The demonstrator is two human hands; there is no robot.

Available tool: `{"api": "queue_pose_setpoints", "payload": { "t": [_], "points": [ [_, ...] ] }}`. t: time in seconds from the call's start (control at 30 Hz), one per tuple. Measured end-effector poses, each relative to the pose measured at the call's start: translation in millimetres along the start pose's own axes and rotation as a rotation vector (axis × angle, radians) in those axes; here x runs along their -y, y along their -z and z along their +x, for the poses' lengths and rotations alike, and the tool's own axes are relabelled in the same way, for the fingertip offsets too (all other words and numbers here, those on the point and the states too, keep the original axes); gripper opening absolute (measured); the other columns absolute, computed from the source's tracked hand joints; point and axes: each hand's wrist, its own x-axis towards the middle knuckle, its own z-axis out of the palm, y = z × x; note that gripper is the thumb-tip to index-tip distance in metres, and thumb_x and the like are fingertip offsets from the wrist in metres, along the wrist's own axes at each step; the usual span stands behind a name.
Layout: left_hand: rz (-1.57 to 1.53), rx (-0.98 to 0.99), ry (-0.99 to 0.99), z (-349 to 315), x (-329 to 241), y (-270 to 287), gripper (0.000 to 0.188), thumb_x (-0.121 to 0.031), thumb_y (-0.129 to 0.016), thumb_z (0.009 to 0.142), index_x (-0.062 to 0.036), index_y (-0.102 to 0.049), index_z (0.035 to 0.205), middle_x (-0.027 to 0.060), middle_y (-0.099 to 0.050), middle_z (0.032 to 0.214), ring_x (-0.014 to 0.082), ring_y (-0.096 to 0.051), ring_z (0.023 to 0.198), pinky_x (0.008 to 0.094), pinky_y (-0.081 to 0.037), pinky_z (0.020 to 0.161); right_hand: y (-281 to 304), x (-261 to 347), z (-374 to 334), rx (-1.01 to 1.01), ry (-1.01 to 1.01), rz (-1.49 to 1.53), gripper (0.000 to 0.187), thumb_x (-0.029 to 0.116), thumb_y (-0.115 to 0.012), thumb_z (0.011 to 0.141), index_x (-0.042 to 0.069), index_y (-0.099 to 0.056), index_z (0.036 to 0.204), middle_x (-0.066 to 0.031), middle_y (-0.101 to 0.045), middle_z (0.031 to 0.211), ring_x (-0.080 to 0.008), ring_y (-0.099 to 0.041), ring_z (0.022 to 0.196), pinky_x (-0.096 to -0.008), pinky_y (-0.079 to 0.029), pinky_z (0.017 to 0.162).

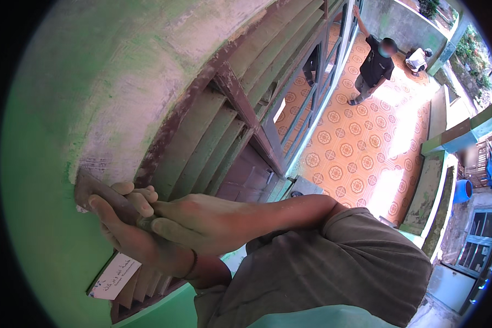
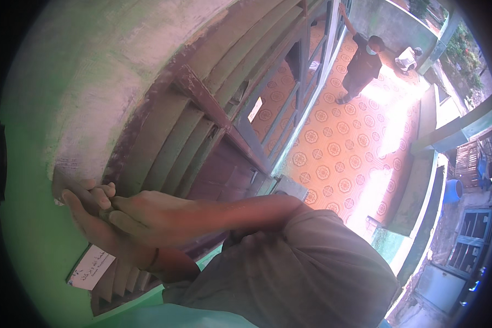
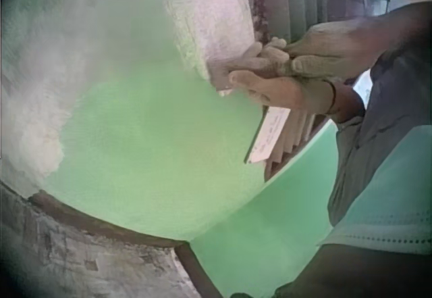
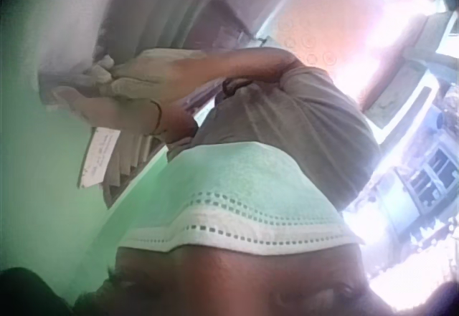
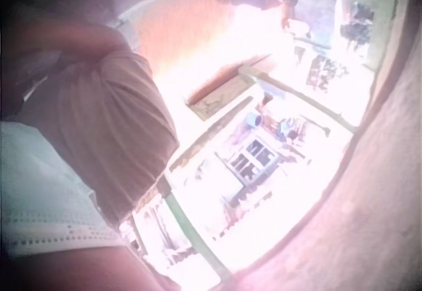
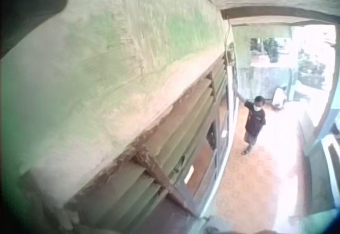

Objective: The person uses a metal scraper to remove old paint or plaster from a green-painted wall under a staircase. The person repeatedly scrapes the same area, occasionally pausing to wipe the tool.

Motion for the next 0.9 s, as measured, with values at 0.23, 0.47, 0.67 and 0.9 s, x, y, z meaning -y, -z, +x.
{"api": "queue_pose_setpoints", "payload": {
  "t": [0.23,0.47,0.67,0.9],
  "points": [
    [0.323,0.158,0.061,-30.9,19.8,23.7,0.055,-0.043,-0.048,0.107,0.0086,-0.066,0.101,0.0121,-0.062,0.072,0.0184,-0.062,0.071,0.0354,-0.053,0.079,31.5,-20.6,-23.7,-0.287,0.128,-0.587,0.042,0.010,-0.064,0.092,0.003,-0.053,0.132,-0.0207,-0.048,0.136,-0.0370,-0.053,0.123,-0.0423,-0.048,0.093],
    [0.593,0.234,-0.035,-84.7,117.6,75.3,0.044,-0.030,-0.045,0.109,0.0083,-0.061,0.122,0.0115,-0.067,0.107,0.0196,-0.064,0.092,0.0329,-0.051,0.082,46.1,-67.6,-54.4,-0.064,0.187,-0.817,0.064,0.011,-0.075,0.077,0.008,-0.056,0.137,-0.0180,-0.044,0.146,-0.0382,-0.046,0.135,-0.0502,-0.040,0.109],
    [0.790,0.277,0.087,-127.1,161.3,90.0,0.028,-0.020,-0.054,0.100,0.0018,-0.060,0.117,0.0213,-0.065,0.102,0.0336,-0.064,0.090,0.0433,-0.049,0.075,47.9,-123.2,-87.9,0.007,0.098,-0.759,0.052,0.007,-0.075,0.076,0.002,-0.061,0.126,-0.0159,-0.059,0.132,-0.0370,-0.057,0.122,-0.0472,-0.047,0.100],
    [1.085,0.391,-0.004,-159.3,190.3,97.6,0.026,-0.010,-0.055,0.089,-0.0012,-0.063,0.112,0.0174,-0.068,0.096,0.0393,-0.062,0.099,0.0490,-0.050,0.081,52.3,-187.2,-114.8,0.053,0.199,-0.781,0.041,0.003,-0.072,0.081,0.001,-0.062,0.121,-0.0188,-0.065,0.114,-0.0347,-0.064,0.101,-0.0424,-0.053,0.085]
  ]
}}
